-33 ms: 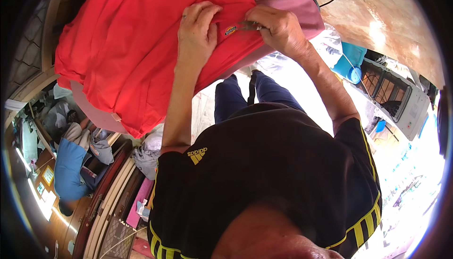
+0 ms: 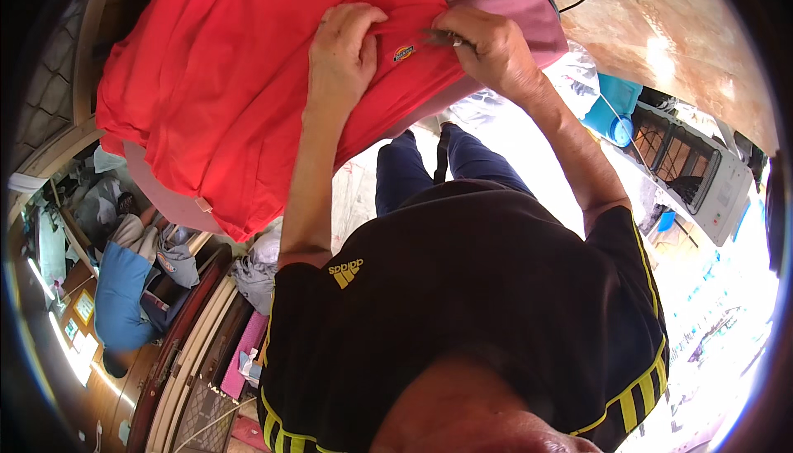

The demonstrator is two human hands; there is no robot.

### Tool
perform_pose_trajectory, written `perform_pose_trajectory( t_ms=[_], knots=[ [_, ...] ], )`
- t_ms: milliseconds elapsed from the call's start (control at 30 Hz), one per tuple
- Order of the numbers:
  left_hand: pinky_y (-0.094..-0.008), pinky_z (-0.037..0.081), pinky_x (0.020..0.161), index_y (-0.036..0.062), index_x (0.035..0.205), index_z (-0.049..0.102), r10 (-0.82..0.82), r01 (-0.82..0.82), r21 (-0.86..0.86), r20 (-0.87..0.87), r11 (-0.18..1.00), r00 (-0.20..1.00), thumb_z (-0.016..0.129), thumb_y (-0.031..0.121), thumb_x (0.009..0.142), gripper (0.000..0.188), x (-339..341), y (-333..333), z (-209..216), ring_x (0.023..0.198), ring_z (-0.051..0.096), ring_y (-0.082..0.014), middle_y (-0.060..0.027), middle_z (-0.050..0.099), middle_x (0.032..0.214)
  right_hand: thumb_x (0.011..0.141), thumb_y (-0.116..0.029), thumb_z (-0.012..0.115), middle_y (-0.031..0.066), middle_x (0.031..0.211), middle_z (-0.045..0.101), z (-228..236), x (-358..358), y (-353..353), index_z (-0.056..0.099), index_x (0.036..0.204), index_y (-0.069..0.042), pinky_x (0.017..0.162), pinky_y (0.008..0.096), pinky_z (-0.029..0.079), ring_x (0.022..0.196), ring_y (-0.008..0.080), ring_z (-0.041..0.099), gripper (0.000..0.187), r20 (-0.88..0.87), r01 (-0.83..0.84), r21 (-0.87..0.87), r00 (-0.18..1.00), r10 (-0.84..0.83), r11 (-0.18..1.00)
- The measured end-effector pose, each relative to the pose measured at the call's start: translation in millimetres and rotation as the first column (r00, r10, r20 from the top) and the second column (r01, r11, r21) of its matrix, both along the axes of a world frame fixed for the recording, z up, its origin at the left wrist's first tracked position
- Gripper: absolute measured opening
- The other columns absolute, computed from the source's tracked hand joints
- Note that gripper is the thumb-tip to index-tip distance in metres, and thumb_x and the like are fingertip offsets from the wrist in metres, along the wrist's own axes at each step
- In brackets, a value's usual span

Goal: The person lays a red t-shirt on a table and uses a small blade to cut off the attached tags. They carefully maneuver the blade around the fabric to remove the tags from the collar and side seams.

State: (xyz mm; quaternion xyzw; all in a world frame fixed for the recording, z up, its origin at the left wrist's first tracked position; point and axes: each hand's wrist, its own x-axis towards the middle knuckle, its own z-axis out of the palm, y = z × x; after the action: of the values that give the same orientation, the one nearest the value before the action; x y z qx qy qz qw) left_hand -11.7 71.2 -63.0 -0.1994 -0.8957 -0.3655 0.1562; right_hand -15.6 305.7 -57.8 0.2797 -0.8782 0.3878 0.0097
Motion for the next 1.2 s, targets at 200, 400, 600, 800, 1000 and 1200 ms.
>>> perform_pose_trajectory(
  t_ms=[200,400,600,800,1000,1200],
  knots=[
    [-0.0382,0.044,0.08,0.0153,0.09,0.077,-0.103,0.088,-0.131,-0.11,0.988,0.989,0.063,-0.007,0.071,0.032,-14.4,0.4,-7.1,0.097,0.056,-0.0217,0.0015,0.06,0.106,0.084,0.009,0.054,0.0149,0.091,0.074,-13.0,-4.3,-1.9,0.066,0.109,0.001,0.077,0.0335,0.06,0.088,0.0263,0.075,0.029,0.138,0.08,-0.302,0.99,-0.04,0.95],
    [-0.0394,0.043,0.082,0.0168,0.095,0.077,-0.122,0.113,-0.217,-0.03,0.97,0.992,0.069,-0.001,0.077,0.026,-3.0,7.0,8.4,0.102,0.055,-0.0239,0.0001,0.059,0.113,0.09,-0.001,0.061,0.0155,0.091,0.074,0.4,7.0,1.3,0.06,0.111,0.0,0.078,0.0351,0.061,0.088,0.0274,0.075,0.021,0.172,0.133,-0.17,0.98,-0.104,0.976],
    [-0.0398,0.042,0.082,0.0117,0.092,0.07,-0.087,0.088,-0.282,0.016,0.956,0.996,0.072,0.004,0.08,0.015,-2.0,8.7,3.6,0.101,0.055,-0.0249,-0.0034,0.056,0.105,0.091,-0.014,0.069,0.013,0.095,0.071,-1.2,13.7,1.3,0.057,0.11,-0.005,0.066,0.0392,0.061,0.08,0.0311,0.073,0.024,-0.128,0.028,-0.016,0.991,-0.03,0.999],
    [-0.0411,0.041,0.079,0.0156,0.092,0.067,-0.06,0.054,-0.19,-0.025,0.98,0.998,0.073,0.009,0.082,0.013,-0.5,9.7,-2.6,0.097,0.054,-0.0225,0.0003,0.053,0.102,0.091,-0.016,0.069,0.0111,0.092,0.066,1.1,13.8,-12.2,0.057,0.105,-0.006,0.063,0.0389,0.06,0.079,0.0304,0.072,0.022,-0.117,0.091,0.073,0.99,-0.082,0.993],
    [-0.0373,0.043,0.077,0.0103,0.096,0.069,-0.065,0.053,-0.145,-0.078,0.988,0.995,0.072,0.003,0.084,0.014,1.4,10.6,-1.5,0.089,0.059,-0.0227,-0.0026,0.057,0.104,0.09,-0.011,0.069,0.0099,0.098,0.068,5.5,15.1,-21.1,0.06,0.106,-0.008,0.07,0.0427,0.056,0.084,0.0333,0.07,0.019,-0.037,0.139,0.041,0.99,-0.137,0.989],
    [-0.0381,0.046,0.08,0.0087,0.095,0.069,-0.024,0.022,-0.04,-0.058,0.999,0.998,0.071,-0.003,0.082,0.017,7.0,8.7,-6.2,0.091,0.06,-0.0246,-0.0081,0.058,0.102,0.092,-0.017,0.068,0.0103,0.095,0.07,5.4,9.6,-20.2,0.059,0.104,-0.007,0.065,0.0383,0.061,0.08,0.0286,0.074,0.018,-0.135,0.059,0.095,0.99,-0.046,0.994]
  ],
)
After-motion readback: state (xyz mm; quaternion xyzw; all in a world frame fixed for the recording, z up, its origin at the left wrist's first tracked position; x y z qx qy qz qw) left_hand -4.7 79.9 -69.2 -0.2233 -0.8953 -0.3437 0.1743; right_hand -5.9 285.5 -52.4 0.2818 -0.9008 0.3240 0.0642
